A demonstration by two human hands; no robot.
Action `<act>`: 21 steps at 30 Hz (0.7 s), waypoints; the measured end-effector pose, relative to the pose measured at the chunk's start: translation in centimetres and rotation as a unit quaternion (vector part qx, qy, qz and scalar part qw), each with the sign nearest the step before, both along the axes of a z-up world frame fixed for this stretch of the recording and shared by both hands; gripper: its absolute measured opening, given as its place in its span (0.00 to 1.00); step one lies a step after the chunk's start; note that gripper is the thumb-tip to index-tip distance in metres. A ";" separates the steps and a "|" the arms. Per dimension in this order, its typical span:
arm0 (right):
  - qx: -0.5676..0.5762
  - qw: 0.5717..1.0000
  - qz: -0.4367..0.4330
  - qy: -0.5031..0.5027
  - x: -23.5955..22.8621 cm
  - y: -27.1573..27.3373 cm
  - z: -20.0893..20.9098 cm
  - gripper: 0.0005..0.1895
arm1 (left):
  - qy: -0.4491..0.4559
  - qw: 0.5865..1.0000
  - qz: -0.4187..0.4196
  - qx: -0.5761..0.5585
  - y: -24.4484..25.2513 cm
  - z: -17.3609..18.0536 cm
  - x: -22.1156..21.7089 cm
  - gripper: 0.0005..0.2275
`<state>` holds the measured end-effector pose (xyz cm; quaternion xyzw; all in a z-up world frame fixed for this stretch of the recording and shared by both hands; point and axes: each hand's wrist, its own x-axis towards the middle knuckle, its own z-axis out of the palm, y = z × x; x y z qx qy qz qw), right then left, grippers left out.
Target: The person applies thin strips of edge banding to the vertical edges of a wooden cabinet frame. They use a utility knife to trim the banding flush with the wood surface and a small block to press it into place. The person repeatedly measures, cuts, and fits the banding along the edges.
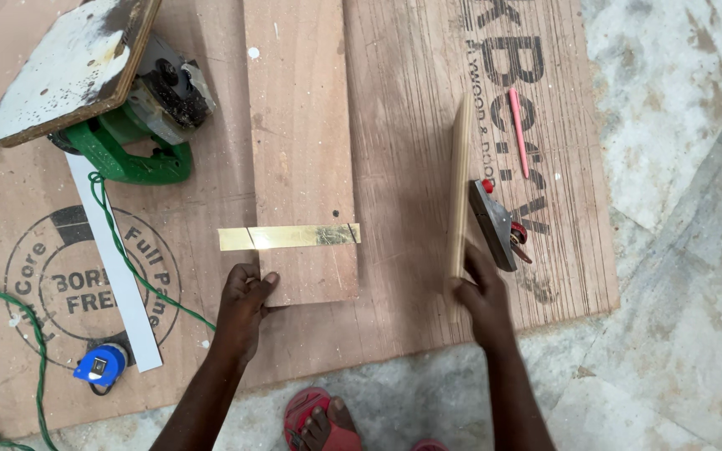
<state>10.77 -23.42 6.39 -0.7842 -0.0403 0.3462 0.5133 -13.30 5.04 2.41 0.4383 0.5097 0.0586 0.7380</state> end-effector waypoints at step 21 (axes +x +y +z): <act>-0.005 0.993 -0.074 -0.087 3.4 -3.4 1.3 0.21 | -0.012 1.000 -0.002 -0.013 -0.4 0.4 1.1 0.10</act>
